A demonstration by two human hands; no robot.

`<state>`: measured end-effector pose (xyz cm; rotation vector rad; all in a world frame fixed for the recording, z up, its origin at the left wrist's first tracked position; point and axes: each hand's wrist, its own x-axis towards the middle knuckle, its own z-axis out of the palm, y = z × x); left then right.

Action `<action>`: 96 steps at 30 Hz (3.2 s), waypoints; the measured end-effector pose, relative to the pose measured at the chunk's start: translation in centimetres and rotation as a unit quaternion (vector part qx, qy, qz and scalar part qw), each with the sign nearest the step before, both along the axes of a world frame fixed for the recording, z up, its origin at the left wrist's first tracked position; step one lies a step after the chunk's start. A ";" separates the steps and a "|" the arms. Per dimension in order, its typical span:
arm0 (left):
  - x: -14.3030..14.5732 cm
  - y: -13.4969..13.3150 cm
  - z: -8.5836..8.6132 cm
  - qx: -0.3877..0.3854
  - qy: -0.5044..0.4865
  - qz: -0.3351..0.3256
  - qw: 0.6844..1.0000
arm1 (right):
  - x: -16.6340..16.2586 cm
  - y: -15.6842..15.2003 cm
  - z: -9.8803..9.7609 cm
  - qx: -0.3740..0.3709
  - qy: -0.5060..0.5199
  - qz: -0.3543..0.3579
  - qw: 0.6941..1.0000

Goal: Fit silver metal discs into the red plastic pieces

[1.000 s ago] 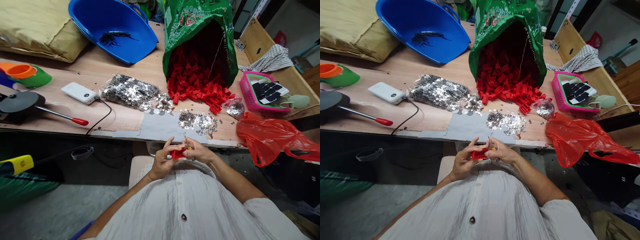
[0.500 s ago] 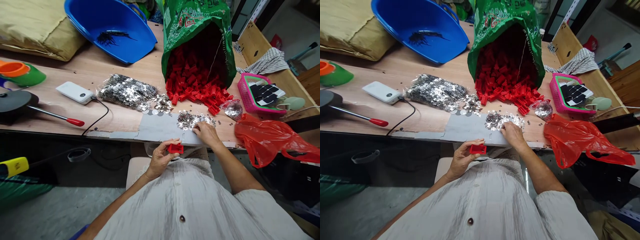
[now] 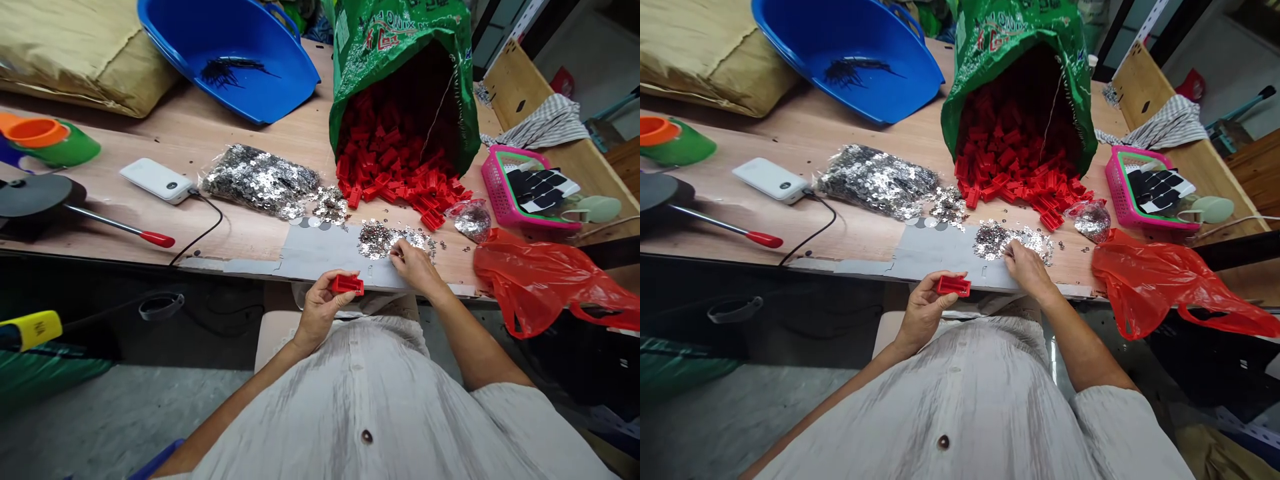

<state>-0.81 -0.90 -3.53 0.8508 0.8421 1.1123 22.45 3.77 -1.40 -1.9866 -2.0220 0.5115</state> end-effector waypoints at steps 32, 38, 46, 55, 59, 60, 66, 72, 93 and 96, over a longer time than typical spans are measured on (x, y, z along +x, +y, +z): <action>0.7 0.5 1.5 -0.042 -0.049 -0.041 0.997 | -3.4 -4.2 1.8 0.056 0.275 0.219 0.935; 0.3 1.0 0.6 0.010 -0.003 -0.056 0.998 | -2.9 -4.8 1.2 0.039 0.266 0.153 0.951; -1.1 4.2 -1.4 0.210 0.264 -0.065 0.939 | -2.9 -4.2 -1.4 0.054 0.181 0.156 0.970; -1.2 6.0 -1.7 0.245 0.325 -0.116 0.906 | -3.3 -3.2 -2.5 0.035 0.135 0.181 0.973; -1.3 6.2 -1.7 0.246 0.307 -0.115 0.912 | -3.3 -3.1 -2.6 0.042 0.137 0.193 0.971; -1.3 6.3 -1.7 0.245 0.308 -0.117 0.912 | -3.3 -3.1 -2.6 0.043 0.137 0.196 0.970; -1.4 6.5 -1.8 0.250 0.325 -0.137 0.901 | -3.3 -3.0 -2.5 0.040 0.128 0.198 0.971; -1.4 6.6 -1.5 0.244 0.338 -0.157 0.896 | -4.0 -3.3 -1.8 0.015 0.086 0.176 0.980; -0.4 3.2 1.3 -0.045 -0.056 -0.042 0.997 | -4.1 -4.7 1.4 -0.007 0.274 0.156 0.949; 0.0 2.2 2.5 -0.129 -0.160 -0.062 0.977 | -4.5 -5.1 2.1 -0.021 0.244 0.178 0.953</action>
